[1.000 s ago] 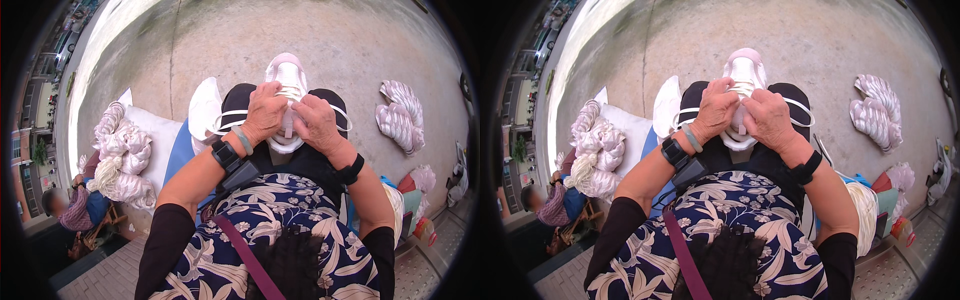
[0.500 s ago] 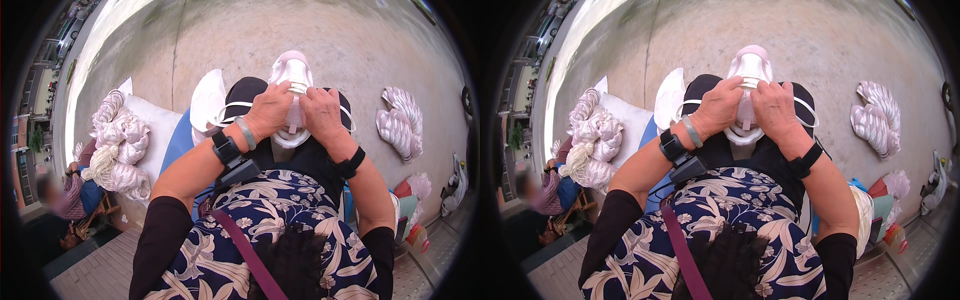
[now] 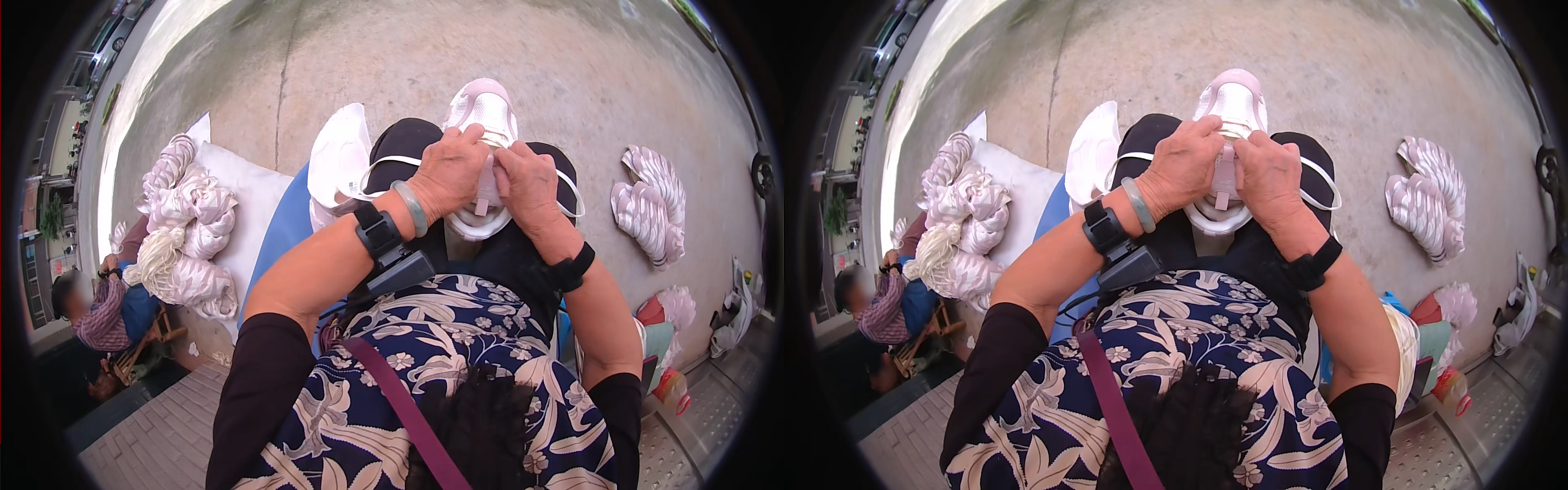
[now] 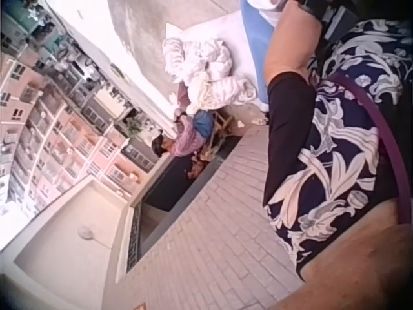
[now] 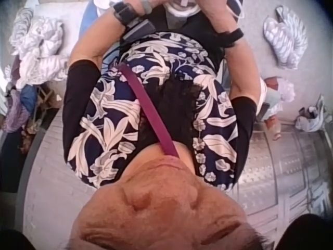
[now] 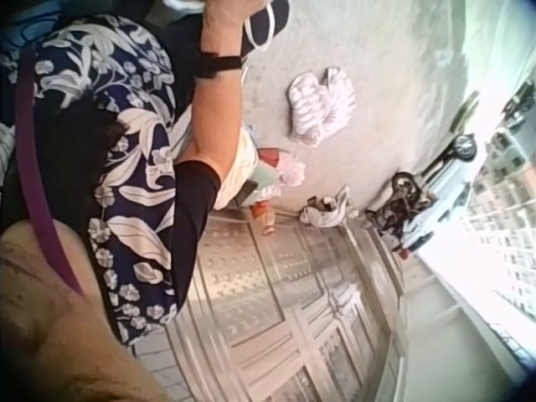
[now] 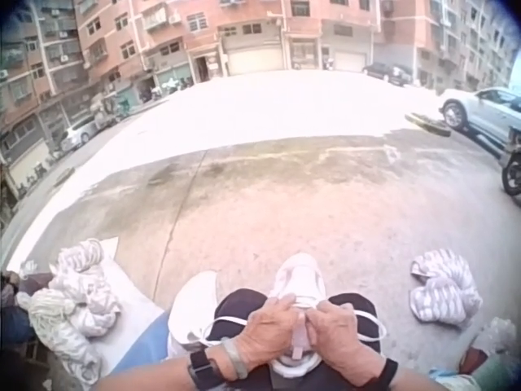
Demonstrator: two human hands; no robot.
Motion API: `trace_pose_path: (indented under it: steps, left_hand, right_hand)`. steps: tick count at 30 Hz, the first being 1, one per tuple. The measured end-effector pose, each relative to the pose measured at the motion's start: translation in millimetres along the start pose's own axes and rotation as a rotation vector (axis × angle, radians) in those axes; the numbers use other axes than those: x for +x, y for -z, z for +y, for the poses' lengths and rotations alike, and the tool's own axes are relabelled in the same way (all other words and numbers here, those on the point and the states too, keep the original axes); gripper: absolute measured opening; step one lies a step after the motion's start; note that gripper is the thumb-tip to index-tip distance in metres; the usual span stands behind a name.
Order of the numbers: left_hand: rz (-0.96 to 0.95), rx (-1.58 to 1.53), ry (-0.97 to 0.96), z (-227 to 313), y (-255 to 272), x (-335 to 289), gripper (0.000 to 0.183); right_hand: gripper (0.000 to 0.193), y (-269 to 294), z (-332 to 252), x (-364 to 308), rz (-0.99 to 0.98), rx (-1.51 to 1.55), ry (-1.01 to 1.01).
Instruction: The person laces a shoe by hand, threading a lace through the eyelets and pulling it tight. They then pick up a shoe insert, place it inside the shoe, and continue threading the lace through the remaining eyelets.
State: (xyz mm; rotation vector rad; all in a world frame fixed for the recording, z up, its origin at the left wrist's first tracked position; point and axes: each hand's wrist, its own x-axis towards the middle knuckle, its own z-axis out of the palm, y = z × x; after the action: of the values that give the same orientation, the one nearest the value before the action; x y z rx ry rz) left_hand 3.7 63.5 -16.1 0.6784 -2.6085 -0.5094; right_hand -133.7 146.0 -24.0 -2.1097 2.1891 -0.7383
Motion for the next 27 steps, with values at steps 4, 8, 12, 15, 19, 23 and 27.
trace_pose_path:
  steps: [4, 8, 12, 15, 19, 23, 27]
  left_hand:
    - [-0.037, 0.065, 0.024, 3, -4, 4, 0.012]
    - [0.026, 0.049, -0.004, 1, -7, 4, 0.010]
    - [0.049, 0.037, -0.005, 1, -8, 0, 0.011]
    - [0.010, 0.019, 0.020, 2, -5, -2, 0.012]
    - [-0.010, -0.049, 0.055, 6, 0, -3, 0.015]
    - [-0.046, -0.103, 0.057, 4, 7, -8, 0.018]
    - [-0.058, -0.121, 0.042, 2, 11, -11, 0.017]
  right_hand:
    - [0.004, -5, -3, 1, 0.021, -0.015, -0.011]
    - [0.005, -5, -6, 2, -0.008, -0.071, -0.009]
    - [0.007, -7, -9, 2, -0.022, -0.123, -0.008]
    - [0.010, -3, -13, 0, -0.048, -0.198, -0.015]
    - [0.009, 10, -10, -4, -0.053, -0.198, -0.059]
    - [0.007, 49, -2, -12, 0.017, 0.097, -0.235]
    - [0.009, 74, 57, -59, -0.001, 0.111, -0.345]
